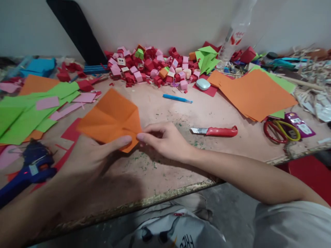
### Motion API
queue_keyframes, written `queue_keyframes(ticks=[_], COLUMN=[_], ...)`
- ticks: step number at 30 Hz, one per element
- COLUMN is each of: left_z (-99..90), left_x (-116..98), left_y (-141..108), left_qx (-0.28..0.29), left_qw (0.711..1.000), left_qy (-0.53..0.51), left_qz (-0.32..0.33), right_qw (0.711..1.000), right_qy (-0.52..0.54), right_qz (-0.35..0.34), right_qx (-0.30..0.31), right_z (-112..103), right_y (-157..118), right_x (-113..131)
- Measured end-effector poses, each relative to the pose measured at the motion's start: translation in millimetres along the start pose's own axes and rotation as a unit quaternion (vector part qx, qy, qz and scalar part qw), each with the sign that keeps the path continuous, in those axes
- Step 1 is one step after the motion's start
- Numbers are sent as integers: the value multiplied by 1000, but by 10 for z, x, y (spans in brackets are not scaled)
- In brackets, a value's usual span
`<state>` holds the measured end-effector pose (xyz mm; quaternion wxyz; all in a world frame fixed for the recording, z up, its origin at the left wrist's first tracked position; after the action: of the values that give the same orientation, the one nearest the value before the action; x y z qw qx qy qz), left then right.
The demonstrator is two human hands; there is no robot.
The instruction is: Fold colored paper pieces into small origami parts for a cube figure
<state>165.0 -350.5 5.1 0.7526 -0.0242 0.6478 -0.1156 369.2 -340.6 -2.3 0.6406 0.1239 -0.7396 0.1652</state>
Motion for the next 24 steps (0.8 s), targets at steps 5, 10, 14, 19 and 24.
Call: queue_keyframes(ticks=[5,10,14,19,24], left_z=[-32,-30,-42,-24,-58], left_x=[2,41,55,16,-24], left_y=[-9,7,0,-2,19], left_qx=[-33,15,25,67,54], left_qw=[999,1000,999,997,997], left_qy=[16,24,18,10,28], left_qz=[29,10,20,-43,-54], right_qw=[995,991,992,999,997], right_qy=[-46,-88,-86,-43,-68], right_qz=[-26,-28,-33,-33,-8], right_qx=[78,93,85,4,-22], right_z=[53,54,37,-45,-95], right_y=[-34,-20,-35,-21,12], right_x=[-46,-94,-30,72,58])
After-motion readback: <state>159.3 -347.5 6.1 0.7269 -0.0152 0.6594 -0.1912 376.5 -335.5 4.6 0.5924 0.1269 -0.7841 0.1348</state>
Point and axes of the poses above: each hand's wrist, its own y-axis towards the middle knuckle, its own z-axis out of the palm, x = y × z, the point moved 2 cm from there along y, towards the middle knuckle, and after that the axes turned 12 degrees about -y, right-handed, at the moved point
